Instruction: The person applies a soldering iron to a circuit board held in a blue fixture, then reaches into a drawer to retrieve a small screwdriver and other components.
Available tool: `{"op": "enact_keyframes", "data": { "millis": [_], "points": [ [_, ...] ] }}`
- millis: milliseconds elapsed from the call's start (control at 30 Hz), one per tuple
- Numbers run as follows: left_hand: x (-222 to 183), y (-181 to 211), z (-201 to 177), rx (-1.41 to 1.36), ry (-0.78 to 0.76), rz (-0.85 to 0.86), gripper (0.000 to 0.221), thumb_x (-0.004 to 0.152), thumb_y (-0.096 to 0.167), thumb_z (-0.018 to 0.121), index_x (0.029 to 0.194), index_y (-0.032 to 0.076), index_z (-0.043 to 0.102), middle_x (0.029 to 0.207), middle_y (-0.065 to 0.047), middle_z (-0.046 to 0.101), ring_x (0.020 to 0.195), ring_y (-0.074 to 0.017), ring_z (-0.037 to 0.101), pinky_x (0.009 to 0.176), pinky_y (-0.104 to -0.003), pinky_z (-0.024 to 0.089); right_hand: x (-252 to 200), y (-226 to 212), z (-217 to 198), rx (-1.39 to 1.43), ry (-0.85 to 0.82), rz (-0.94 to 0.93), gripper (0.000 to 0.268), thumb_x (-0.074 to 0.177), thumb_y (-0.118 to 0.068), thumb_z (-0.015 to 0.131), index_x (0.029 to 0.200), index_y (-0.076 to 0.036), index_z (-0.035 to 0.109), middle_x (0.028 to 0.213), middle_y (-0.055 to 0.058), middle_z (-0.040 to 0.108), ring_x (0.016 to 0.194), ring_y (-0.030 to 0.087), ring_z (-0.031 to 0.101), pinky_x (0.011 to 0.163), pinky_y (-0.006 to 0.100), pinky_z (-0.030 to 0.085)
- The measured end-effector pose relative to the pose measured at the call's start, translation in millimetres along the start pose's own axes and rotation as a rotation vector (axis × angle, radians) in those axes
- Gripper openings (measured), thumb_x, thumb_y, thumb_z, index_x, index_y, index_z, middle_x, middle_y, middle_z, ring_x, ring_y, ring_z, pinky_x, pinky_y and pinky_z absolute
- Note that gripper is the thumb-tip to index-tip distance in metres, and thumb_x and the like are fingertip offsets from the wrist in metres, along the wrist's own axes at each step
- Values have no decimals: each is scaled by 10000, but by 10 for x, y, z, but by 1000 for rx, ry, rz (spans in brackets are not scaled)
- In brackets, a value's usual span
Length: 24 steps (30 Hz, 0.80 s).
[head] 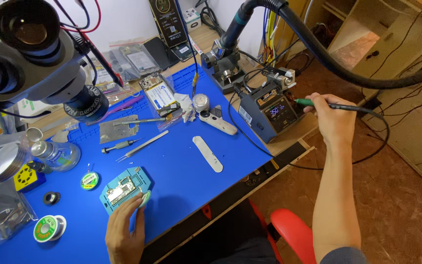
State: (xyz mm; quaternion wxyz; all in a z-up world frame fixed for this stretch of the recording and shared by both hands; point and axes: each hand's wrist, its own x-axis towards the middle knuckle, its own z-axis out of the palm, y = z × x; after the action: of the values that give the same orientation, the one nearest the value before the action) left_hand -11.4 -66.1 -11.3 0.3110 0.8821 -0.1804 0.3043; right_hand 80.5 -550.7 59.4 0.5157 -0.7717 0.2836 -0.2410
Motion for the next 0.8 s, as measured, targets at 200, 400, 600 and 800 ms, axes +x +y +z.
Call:
{"op": "enact_keyframes", "data": {
  "millis": [200,400,600,800],
  "points": [
    [29,77,27,27,34,0,204,952,-57,756,1141,19,738,1172,-130,788,1106,-258,761,982,-376,597,-11,-74,22,-64,-14,33,258,1019,-281,656,908,-141,841,778,-14,754,670,52,551,648,258,429],
    [-24,34,39,25,3,0,249,958,-77,733,1182,32,724,1188,-129,786,1141,-267,757,999,-397,597,-119,-110,17,-163,-106,-142,217,1037,-245,666,1092,-119,833,1018,19,815,933,103,729,782,269,530],
    [0,95,29,46,-37,-39,264,978,-48,722,1217,62,703,1232,-96,781,1182,-260,745,1025,-386,574,-140,-61,-22,-220,-181,-253,247,978,-207,708,1196,-146,807,1146,29,785,967,147,698,855,299,514],
    [-103,-269,155,-23,-200,43,364,948,19,710,1297,114,671,1326,-63,751,1263,-236,719,1053,-389,566,-89,-96,-56,-182,-187,-312,250,962,-155,732,1196,-110,806,1194,67,769,1076,190,720,985,304,529]
  ]
}}
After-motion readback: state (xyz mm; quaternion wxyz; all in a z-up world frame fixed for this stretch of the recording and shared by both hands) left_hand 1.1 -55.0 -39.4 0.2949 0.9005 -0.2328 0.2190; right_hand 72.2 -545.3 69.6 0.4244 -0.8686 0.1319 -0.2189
